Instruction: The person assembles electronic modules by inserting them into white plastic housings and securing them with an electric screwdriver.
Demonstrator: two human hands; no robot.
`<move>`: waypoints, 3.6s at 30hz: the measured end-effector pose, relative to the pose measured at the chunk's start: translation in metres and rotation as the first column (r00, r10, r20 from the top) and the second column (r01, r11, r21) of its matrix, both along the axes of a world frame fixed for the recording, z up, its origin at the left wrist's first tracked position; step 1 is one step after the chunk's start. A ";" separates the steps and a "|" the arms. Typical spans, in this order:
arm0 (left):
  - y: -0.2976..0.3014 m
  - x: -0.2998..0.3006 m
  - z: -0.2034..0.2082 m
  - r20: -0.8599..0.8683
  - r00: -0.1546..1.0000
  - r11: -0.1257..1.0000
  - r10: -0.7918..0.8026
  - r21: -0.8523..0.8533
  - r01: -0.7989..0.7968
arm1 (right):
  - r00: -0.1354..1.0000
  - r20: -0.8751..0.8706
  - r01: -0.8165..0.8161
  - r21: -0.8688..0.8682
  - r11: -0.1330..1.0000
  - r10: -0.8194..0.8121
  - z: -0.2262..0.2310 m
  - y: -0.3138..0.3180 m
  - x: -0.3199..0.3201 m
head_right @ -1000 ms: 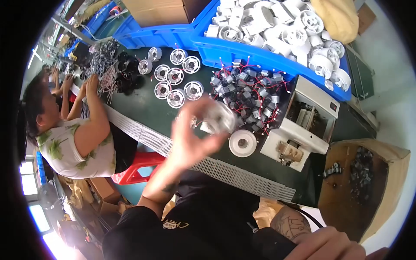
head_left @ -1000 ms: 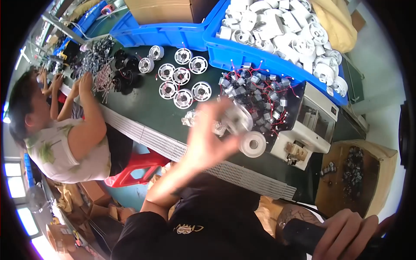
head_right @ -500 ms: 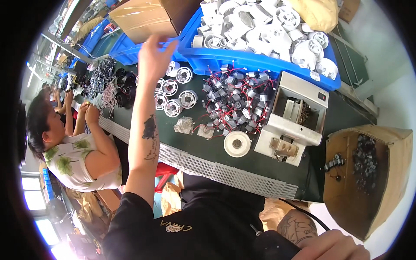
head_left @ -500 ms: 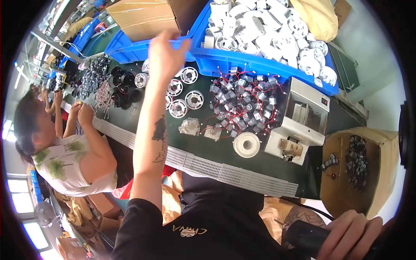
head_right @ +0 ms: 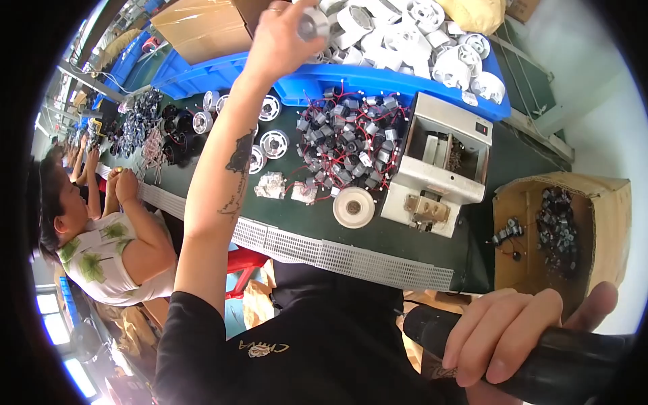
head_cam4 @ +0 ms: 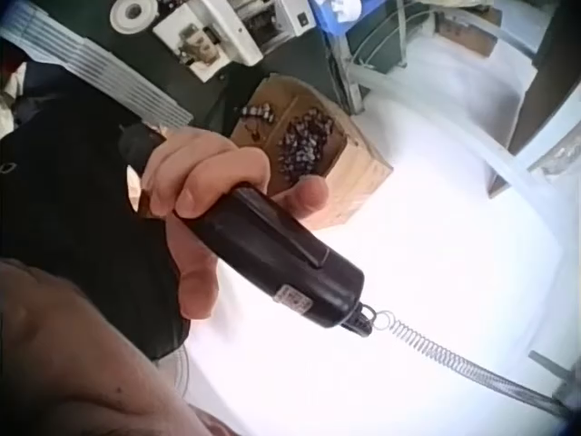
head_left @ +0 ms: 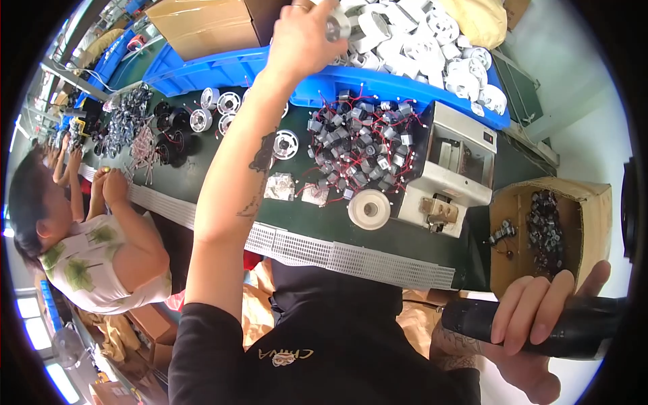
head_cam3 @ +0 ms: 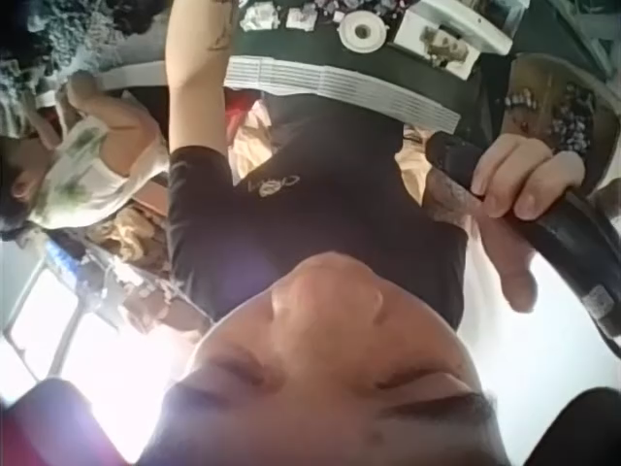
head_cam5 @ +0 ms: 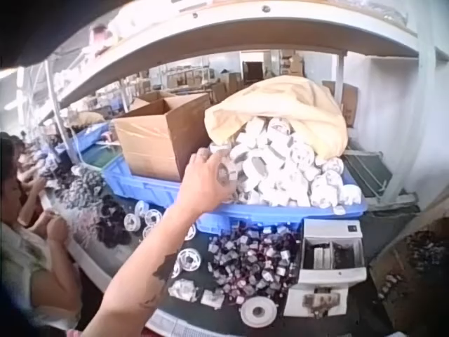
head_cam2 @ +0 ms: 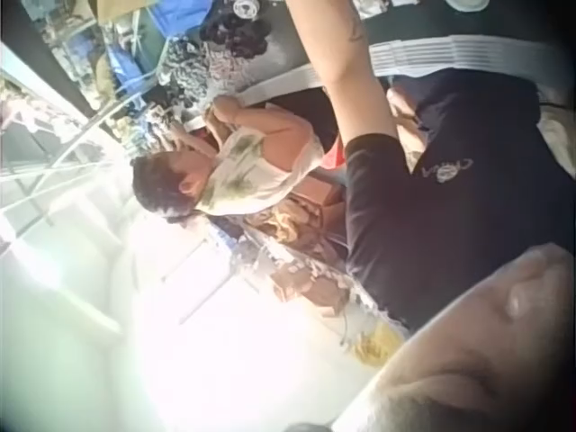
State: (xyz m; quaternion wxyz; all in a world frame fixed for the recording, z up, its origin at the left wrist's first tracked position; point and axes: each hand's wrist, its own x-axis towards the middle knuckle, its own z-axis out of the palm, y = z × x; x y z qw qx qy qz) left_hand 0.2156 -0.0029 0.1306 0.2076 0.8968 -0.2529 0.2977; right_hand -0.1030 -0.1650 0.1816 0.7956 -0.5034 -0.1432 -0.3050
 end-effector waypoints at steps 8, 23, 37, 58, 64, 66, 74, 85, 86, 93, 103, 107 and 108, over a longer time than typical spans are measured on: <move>0.025 -0.139 -0.032 -0.263 0.781 0.727 -0.567 -0.606 0.323 | 0.976 -0.047 -0.214 -0.003 0.977 0.214 -0.045 -0.038 0.001; 0.030 -0.193 -0.087 -0.429 0.839 0.923 -0.334 -0.328 0.199 | 0.989 -0.137 -0.072 -0.102 0.992 0.058 -0.070 -0.019 0.018; 0.010 -0.169 -0.059 -0.440 0.793 0.730 -0.422 -0.683 0.009 | 0.983 -0.172 0.074 0.027 0.997 -0.068 -0.078 -0.026 0.024; 0.019 -0.196 -0.091 -0.561 0.756 0.891 -0.337 -0.450 0.064 | 0.984 -0.041 0.174 -0.015 0.985 -0.174 -0.089 -0.029 0.055; 0.019 -0.199 -0.118 -0.760 0.427 0.783 -0.490 -0.599 -0.169 | 0.981 -0.060 0.185 -0.036 0.982 -0.187 -0.092 -0.029 0.054; 0.016 -0.199 -0.122 -0.739 0.429 0.754 -0.520 -0.633 -0.175 | 0.979 -0.064 0.190 -0.040 0.981 -0.193 -0.093 -0.029 0.054; 0.010 -0.200 -0.127 -0.609 0.455 0.619 -0.649 -0.771 -0.150 | 0.981 -0.080 0.152 -0.241 0.959 -0.175 -0.097 -0.032 0.051; 0.009 -0.200 -0.135 -0.612 0.472 0.635 -0.635 -0.761 -0.134 | 0.963 0.099 -0.222 -0.220 0.950 0.249 -0.082 -0.005 0.080; 0.009 -0.201 -0.135 -0.610 0.470 0.631 -0.638 -0.764 -0.135 | 0.969 0.065 -0.221 -0.218 0.951 0.240 -0.082 -0.002 0.083; 0.010 -0.202 -0.142 -0.597 0.498 0.630 -0.629 -0.767 -0.123 | 0.988 -0.108 -0.137 -0.223 0.965 0.115 -0.083 0.022 0.089; 0.014 -0.202 -0.134 -0.665 0.452 0.717 -0.595 -0.693 -0.076 | 0.982 -0.136 -0.156 -0.196 0.968 0.131 -0.086 0.027 0.093; 0.011 -0.202 -0.140 -0.644 0.465 0.703 -0.608 -0.708 -0.062 | 0.983 -0.137 -0.150 -0.186 0.971 0.125 -0.088 0.029 0.093; 0.010 -0.203 -0.142 -0.621 0.478 0.666 -0.621 -0.739 -0.096 | 0.983 -0.136 -0.151 -0.184 0.971 0.126 -0.089 0.029 0.093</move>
